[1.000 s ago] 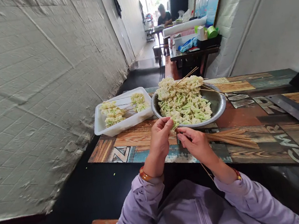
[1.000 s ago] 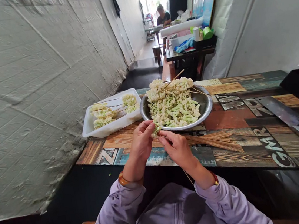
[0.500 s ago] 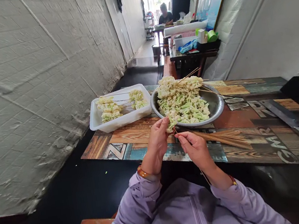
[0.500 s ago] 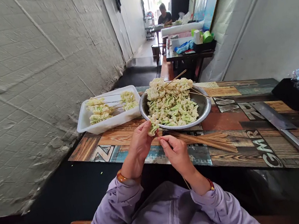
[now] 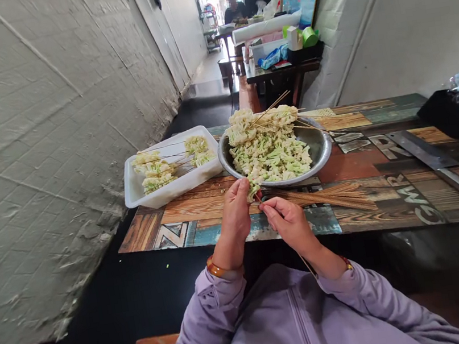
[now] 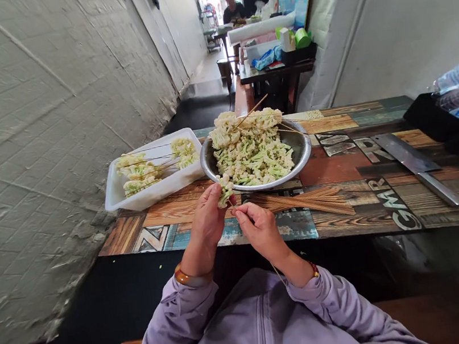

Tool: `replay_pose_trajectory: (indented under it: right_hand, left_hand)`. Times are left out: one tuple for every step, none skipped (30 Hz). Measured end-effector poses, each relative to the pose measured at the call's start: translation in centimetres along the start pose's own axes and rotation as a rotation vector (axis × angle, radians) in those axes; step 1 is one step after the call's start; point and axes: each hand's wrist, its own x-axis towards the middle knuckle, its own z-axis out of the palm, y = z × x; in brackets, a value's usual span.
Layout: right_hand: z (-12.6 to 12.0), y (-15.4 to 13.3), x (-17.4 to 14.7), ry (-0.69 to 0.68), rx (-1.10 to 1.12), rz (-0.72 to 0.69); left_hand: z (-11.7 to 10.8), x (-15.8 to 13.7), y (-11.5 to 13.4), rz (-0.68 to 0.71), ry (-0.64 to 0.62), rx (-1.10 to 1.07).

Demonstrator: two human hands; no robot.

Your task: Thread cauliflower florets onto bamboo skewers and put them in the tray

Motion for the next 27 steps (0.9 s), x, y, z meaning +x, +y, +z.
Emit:
replay_pose_trajectory:
  right_hand:
    - [-0.1, 0.0, 0.0, 0.008, -0.014, -0.004]
    - [-0.2, -0.1, 0.0, 0.017, -0.033, -0.009]
    - [-0.3, -0.1, 0.0, 0.027, -0.053, -0.015]
    - [-0.4, -0.1, 0.0, 0.038, -0.073, -0.025]
    - [-0.5, -0.2, -0.1, 0.049, -0.094, -0.038]
    - [-0.6, -0.1, -0.1, 0.059, -0.115, -0.053]
    - [-0.7, -0.1, -0.1, 0.067, -0.133, -0.067]
    - [-0.7, -0.1, 0.0, 0.075, -0.148, -0.081]
    - [-0.8, 0.0, 0.0, 0.082, -0.16, -0.094]
    - [-0.8, 0.0, 0.0, 0.087, -0.169, -0.104]
    - [-0.9, 0.1, 0.1, 0.09, -0.174, -0.113]
    - [-0.9, 0.2, 0.1, 0.093, -0.178, -0.117]
    - [-1.0, 0.2, 0.2, 0.099, -0.182, -0.119]
    - [-1.1, 0.2, 0.3, 0.106, -0.185, -0.119]
    - [-1.2, 0.2, 0.4, 0.112, -0.185, -0.117]
    - [-1.4, 0.2, 0.5, 0.118, -0.181, -0.115]
    - [-1.5, 0.1, 0.6, 0.119, -0.175, -0.115]
    - [-1.7, 0.1, 0.7, 0.116, -0.167, -0.116]
    - [-1.8, 0.0, 0.8, 0.111, -0.157, -0.116]
    - [-2.0, 0.1, 0.9, 0.101, -0.142, -0.109]
    - [-2.1, 0.1, 1.0, 0.089, -0.121, -0.095]
    - [-2.3, 0.3, 1.1, 0.077, -0.091, -0.072]
    - [-2.5, 0.5, 1.1, 0.067, -0.052, -0.043]
    - [-2.7, 0.8, 1.2, 0.061, -0.008, -0.012]
    - [-2.9, 1.2, 1.3, 0.056, 0.036, 0.016]
    - [-3.1, 1.6, 1.4, 0.055, 0.075, 0.037]
    - [-3.4, 2.1, 1.4, 0.054, 0.102, 0.047]
  left_hand:
    - [0.1, 0.0, -0.1, 0.003, -0.001, 0.005]
    - [0.2, 0.0, -0.2, 0.002, -0.001, 0.01]
    - [0.3, 0.0, -0.4, -0.002, -0.001, 0.014]
    - [0.5, 0.0, -0.5, -0.005, 0.001, 0.018]
    - [0.6, 0.0, -0.6, -0.005, 0.007, 0.024]
    - [0.7, 0.0, -0.6, -0.002, 0.015, 0.031]
    - [0.8, 0.0, -0.7, 0.005, 0.025, 0.038]
    - [0.9, 0.0, -0.7, 0.013, 0.036, 0.045]
    - [1.1, 0.0, -0.7, 0.02, 0.044, 0.05]
    - [1.2, -0.1, -0.7, 0.027, 0.051, 0.054]
    - [1.3, -0.1, -0.7, 0.031, 0.057, 0.056]
    - [1.5, -0.2, -0.8, 0.03, 0.055, 0.058]
    - [1.6, -0.3, -1.0, 0.024, 0.047, 0.061]
    - [1.7, -0.5, -1.2, 0.014, 0.036, 0.062]
    - [1.9, -0.6, -1.5, -0.002, 0.024, 0.061]
    - [2.0, -0.7, -1.7, -0.019, 0.015, 0.057]
    - [2.1, -0.8, -2.0, -0.034, 0.01, 0.049]
    - [2.2, -0.9, -2.1, -0.041, 0.008, 0.04]
    - [2.3, -0.9, -2.2, -0.043, 0.002, 0.035]
    - [2.3, -0.9, -2.2, -0.043, -0.014, 0.038]
    - [2.2, -0.8, -2.0, -0.038, -0.035, 0.054]
    - [2.1, -0.8, -1.8, -0.028, -0.055, 0.082]
    - [1.9, -0.7, -1.4, -0.014, -0.073, 0.123]
    - [1.6, -0.7, -1.0, 0.007, -0.08, 0.168]
    - [1.3, -0.6, -0.5, 0.038, -0.075, 0.213]
    - [1.0, -0.5, -0.1, 0.078, -0.06, 0.253]
    - [0.7, -0.3, 0.4, 0.12, -0.04, 0.285]
